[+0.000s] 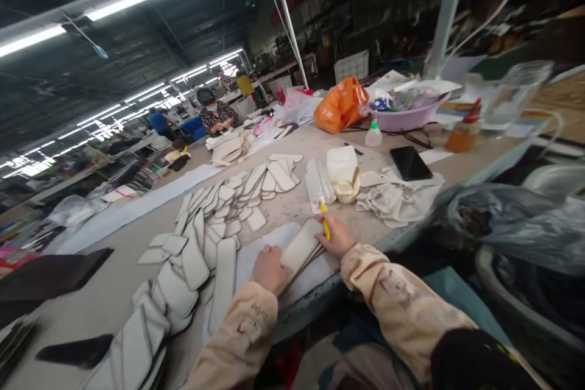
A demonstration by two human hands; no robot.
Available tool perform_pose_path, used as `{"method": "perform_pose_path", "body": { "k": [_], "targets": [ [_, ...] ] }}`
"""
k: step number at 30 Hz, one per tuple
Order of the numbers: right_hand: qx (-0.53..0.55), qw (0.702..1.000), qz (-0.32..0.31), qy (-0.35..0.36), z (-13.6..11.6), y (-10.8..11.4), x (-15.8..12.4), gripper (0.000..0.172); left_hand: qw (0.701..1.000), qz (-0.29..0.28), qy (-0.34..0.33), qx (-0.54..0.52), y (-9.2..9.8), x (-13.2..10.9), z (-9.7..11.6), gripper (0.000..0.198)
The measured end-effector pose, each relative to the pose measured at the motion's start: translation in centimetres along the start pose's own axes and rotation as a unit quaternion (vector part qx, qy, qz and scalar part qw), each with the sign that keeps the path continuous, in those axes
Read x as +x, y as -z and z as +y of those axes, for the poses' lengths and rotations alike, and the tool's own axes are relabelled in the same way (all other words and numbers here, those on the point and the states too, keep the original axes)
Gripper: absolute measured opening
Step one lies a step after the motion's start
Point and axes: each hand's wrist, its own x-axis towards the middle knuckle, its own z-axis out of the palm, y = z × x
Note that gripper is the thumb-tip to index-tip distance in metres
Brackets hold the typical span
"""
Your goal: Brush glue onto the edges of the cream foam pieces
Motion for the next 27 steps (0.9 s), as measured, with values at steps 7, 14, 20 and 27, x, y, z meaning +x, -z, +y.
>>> {"method": "perform_pose_path", "body": {
  "k": [7, 14, 20, 27],
  "targets": [
    [0.097, 0.994, 0.05, 0.024, -1.7, 0.7, 0.4, 0.023, 0.993, 0.017, -0.016, -0.112, -1.1, -0.3, -2.0, 0.042],
    [0.306, 0.951, 0.031, 0.038, -4.8, 1.5, 0.8, 0.033, 0.932, 0.05, -0.058, -0.355, -0.7, -0.2, -1.8, 0.052],
    [0.35, 0.936, 0.008, 0.04, -5.6, 2.2, 0.7, 0.035, 0.866, 0.09, -0.063, -0.488, 0.5, 0.6, 1.5, 0.02],
    [0.296, 0.954, 0.049, 0.014, -5.8, 2.7, 0.7, 0.034, 0.845, 0.08, -0.031, -0.529, -0.2, 0.1, 1.9, 0.029]
  ]
}}
